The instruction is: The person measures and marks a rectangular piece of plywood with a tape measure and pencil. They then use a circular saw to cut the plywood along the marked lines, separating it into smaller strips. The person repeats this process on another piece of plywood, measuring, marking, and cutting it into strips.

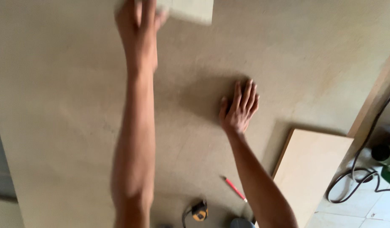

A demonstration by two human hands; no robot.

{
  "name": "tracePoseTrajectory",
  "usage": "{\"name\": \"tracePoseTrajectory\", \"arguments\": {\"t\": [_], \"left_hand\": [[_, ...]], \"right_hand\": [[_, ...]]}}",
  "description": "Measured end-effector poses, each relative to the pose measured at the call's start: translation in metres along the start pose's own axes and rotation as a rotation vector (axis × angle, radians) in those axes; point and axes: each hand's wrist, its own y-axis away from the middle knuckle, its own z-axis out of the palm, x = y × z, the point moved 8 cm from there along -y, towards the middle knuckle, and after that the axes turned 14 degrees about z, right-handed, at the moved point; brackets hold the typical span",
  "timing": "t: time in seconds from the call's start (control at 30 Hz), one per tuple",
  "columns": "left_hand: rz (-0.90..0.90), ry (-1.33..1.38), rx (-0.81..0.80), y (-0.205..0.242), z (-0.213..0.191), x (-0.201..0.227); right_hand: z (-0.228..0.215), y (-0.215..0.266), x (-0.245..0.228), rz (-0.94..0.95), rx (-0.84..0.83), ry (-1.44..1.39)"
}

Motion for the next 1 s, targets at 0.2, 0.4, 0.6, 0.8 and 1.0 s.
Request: {"name": "tracePoseTrajectory", "arguments": {"t": [0.2, 0.4, 0.6, 0.8, 1.0], "left_hand": [[-0.266, 0.200, 0.230, 0.283, -0.148, 0.023], [-0.396, 0.390, 0.290, 0.493, -0.229, 0.014], [-0.716, -0.151, 0.113, 0.612, -0.238, 0.004], [-0.901, -0.199, 0.124, 0.662, -0.240, 0.010], [-0.966, -0.208, 0.056, 0.683, -0.254, -0.007]], "right_hand": [[0.039, -0.009, 0.036, -0.064, 0.135, -0.047], [0.064, -0.018, 0.091, -0.304, 0.070, -0.126], [-0.059, 0.168, 0.138, -0.445, -0.022, -0.403], [-0.034, 0.409, 0.113, -0.080, -0.791, 0.157], [-0.033, 0.407, 0.110, -0.309, -0.435, -0.012]]}}
